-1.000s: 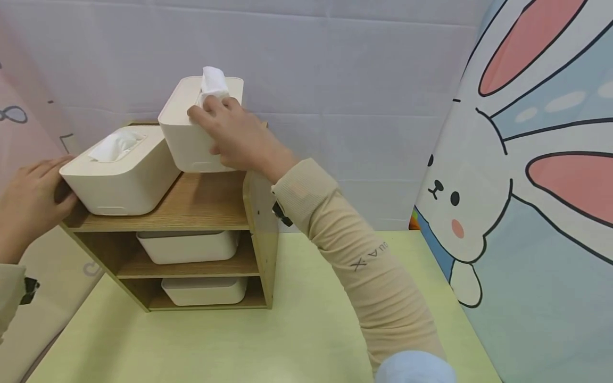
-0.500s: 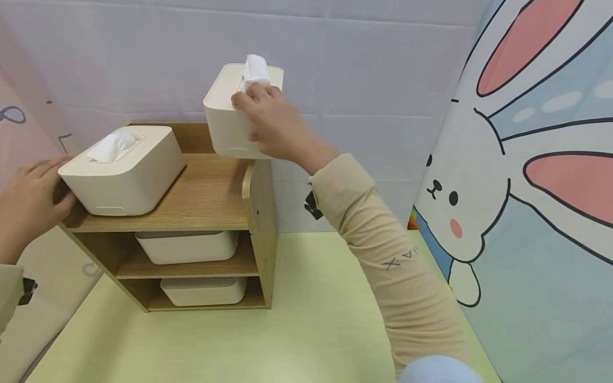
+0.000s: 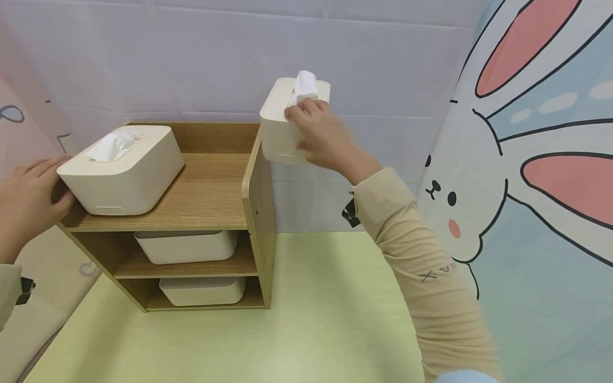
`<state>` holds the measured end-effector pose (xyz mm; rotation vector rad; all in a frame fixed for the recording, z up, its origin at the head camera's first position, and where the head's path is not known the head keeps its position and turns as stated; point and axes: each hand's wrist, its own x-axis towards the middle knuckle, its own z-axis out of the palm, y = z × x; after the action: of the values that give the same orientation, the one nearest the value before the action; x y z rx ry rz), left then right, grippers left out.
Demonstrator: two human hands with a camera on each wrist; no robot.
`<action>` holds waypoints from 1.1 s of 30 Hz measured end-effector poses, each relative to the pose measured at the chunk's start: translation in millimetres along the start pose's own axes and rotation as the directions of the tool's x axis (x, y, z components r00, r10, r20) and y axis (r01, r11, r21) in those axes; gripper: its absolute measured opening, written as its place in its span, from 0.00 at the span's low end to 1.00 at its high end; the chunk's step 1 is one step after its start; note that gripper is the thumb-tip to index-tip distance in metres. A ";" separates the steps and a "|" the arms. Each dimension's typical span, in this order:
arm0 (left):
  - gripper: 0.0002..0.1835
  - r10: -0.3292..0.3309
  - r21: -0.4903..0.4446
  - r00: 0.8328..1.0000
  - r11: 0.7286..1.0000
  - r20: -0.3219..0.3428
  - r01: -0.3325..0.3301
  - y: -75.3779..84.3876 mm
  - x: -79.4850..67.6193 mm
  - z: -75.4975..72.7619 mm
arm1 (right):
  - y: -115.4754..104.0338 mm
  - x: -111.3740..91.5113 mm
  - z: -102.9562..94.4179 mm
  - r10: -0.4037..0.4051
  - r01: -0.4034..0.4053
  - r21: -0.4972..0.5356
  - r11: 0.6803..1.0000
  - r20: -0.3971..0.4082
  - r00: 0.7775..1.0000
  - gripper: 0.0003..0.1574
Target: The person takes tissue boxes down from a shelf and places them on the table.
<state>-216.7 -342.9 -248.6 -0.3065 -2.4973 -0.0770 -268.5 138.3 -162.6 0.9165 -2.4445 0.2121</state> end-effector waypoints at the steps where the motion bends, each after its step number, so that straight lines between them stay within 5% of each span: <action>1: 0.32 -0.002 0.002 1.000 1.000 0.002 0.002 0.2 0.0 0.2 | 2.7 -3.1 0.7 0.000 0.000 -0.004 1.000 -0.003 1.000 0.28; 15: 0.31 -0.001 0.002 1.000 1.000 0.004 0.001 1.0 1.1 0.8 | 29.9 -45.3 21.9 -0.032 0.031 -0.049 0.998 -0.022 0.999 0.27; 33: 0.32 0.007 0.009 1.000 1.000 -0.012 -0.007 -0.8 0.5 2.5 | 62.0 -113.3 77.0 0.003 -0.003 -0.030 1.000 -0.011 1.000 0.30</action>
<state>-218.7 -343.3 -250.3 -0.3103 -2.4839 -0.0640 -268.3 225.5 -285.0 0.8966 -2.4323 0.1809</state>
